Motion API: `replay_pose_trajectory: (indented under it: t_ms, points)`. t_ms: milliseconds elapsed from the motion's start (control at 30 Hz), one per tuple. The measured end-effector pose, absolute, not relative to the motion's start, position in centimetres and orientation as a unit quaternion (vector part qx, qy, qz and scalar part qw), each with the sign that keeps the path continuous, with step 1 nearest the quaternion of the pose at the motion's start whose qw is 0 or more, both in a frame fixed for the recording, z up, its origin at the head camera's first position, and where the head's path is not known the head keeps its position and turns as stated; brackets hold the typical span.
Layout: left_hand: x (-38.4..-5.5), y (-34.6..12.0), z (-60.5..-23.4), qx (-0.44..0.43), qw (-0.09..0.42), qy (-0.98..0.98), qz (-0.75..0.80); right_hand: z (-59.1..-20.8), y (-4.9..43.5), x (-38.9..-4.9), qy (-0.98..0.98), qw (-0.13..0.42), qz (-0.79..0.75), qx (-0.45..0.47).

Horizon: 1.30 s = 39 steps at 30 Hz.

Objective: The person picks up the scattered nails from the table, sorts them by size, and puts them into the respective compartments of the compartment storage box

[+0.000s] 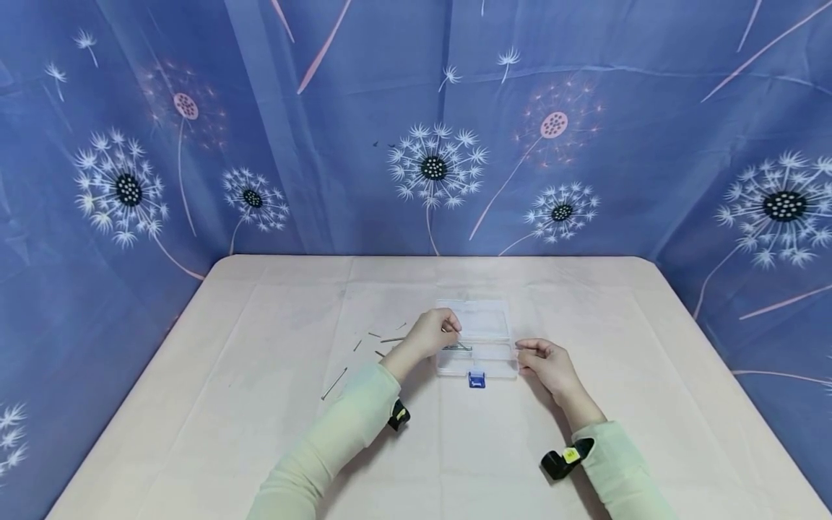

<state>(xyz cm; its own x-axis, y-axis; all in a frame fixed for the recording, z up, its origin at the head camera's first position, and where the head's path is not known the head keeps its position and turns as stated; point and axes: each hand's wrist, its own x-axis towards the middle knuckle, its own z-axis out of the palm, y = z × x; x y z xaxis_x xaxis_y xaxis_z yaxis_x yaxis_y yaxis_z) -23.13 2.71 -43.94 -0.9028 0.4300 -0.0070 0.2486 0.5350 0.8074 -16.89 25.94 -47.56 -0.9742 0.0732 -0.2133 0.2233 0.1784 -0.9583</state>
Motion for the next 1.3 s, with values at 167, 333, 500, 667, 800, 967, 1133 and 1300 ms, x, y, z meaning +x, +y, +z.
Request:
replay_pose_trajectory:
  t_ms: [167, 333, 500, 667, 800, 967, 1133, 1300]
  points:
    - [-23.0, 2.4, -43.9, 0.213, 0.089, 0.881, 0.414, -47.8, 26.0, -17.0, 0.768, 0.057, -0.631, 0.096]
    - [-22.8, 1.9, -43.7, 0.223, 0.089, 0.881, 0.407, -48.0, 26.0, -17.1, 0.768, 0.056, -0.631, 0.094]
    - [-22.3, 1.2, -43.4, 0.228, 0.099, 0.880, 0.405, -47.8, 26.0, -16.8, 0.770, 0.058, -0.629, 0.093]
    - [-21.8, 0.2, -43.0, 0.230, 0.101, 0.878, 0.408, -47.8, 26.1, -16.7, 0.771, 0.059, -0.627, 0.090]
    - [-21.4, -1.1, -42.6, 0.224, 0.090, 0.877, 0.416, -47.8, 26.0, -16.8, 0.768, 0.059, -0.632, 0.082]
    - [-21.1, -2.5, -42.5, 0.220, 0.078, 0.877, 0.420, -48.0, 26.1, -16.8, 0.769, 0.055, -0.631, 0.085]
    - [-20.8, -4.2, -42.3, 0.210, 0.070, 0.879, 0.422, -47.9, 26.0, -16.8, 0.767, 0.056, -0.633, 0.089]
    - [-20.6, -5.8, -41.9, 0.205, 0.071, 0.880, 0.422, -47.7, 25.8, -17.0, 0.769, 0.056, -0.631, 0.090]
